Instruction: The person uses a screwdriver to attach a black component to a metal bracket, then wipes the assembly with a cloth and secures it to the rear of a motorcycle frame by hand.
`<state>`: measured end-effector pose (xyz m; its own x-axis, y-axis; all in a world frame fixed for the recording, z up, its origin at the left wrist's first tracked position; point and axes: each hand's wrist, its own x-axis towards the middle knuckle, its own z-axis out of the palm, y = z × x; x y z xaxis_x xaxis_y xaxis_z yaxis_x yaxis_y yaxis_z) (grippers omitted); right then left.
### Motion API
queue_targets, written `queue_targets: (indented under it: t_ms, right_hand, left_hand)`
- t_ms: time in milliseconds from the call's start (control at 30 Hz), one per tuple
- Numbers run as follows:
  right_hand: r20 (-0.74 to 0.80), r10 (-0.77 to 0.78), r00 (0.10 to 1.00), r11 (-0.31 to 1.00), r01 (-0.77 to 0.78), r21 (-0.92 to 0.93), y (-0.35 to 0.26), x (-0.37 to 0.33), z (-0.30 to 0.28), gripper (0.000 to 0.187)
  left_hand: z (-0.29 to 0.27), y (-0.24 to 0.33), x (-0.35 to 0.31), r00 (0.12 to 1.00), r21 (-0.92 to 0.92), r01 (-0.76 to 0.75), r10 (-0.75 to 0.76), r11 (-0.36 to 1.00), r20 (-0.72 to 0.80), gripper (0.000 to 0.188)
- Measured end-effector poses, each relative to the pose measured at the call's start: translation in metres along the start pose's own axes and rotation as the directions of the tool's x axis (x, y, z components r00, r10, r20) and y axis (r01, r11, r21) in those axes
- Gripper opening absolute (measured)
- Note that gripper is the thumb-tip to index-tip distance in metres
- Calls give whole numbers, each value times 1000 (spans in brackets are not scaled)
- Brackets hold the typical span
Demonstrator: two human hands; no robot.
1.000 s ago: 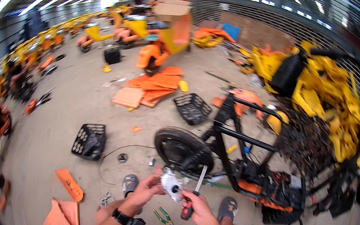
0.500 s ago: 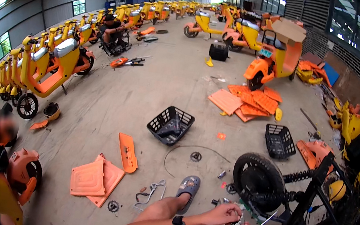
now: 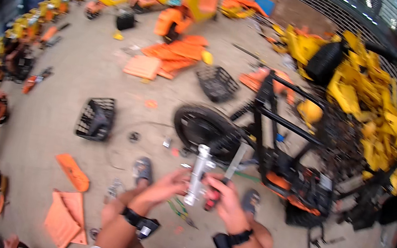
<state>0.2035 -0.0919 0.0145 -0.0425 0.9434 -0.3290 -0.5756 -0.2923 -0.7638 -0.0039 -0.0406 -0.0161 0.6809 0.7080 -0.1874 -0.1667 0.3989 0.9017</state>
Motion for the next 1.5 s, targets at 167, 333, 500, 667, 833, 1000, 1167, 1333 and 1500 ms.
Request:
queue_targets:
  t_ms: [167,333,500,667,833,1000,1167,1333,1500]
  right_hand:
    - [130,-40,991,980,14,200,-3,-6,-6,13]
    - [37,8,999,993,-13,121,-7,-6,0,17]
    - [-39,85,996,996,-84,30,-12,-13,-1,19]
    - [-91,104,990,994,-101,38,-4,-9,-14,21]
    - [-81,134,988,983,-123,134,-4,-10,-16,23]
    - [-42,136,990,985,-130,117,0,-7,-12,22]
    - [-44,162,986,976,-154,151,-5,-6,-6,23]
    - [-40,130,991,991,-128,49,4,-1,-17,25]
    - [-25,112,993,990,-110,87,2,-5,-14,25]
  left_hand:
    - [3,12,2,989,-244,18,19,970,146,71]
    - [2,-3,7,987,-71,-145,150,987,58,77]
    - [12,2,10,966,291,-217,247,932,-73,74]
    - [29,18,6,878,659,-334,477,674,-43,67]
    - [32,9,11,772,777,-411,635,476,19,63]
    - [30,12,2,786,719,-407,617,564,-39,60]
    - [28,13,4,778,749,-412,628,518,-7,61]
    - [21,4,9,830,723,-341,553,601,-68,64]
    - [14,-3,12,942,591,-212,323,778,-87,69]
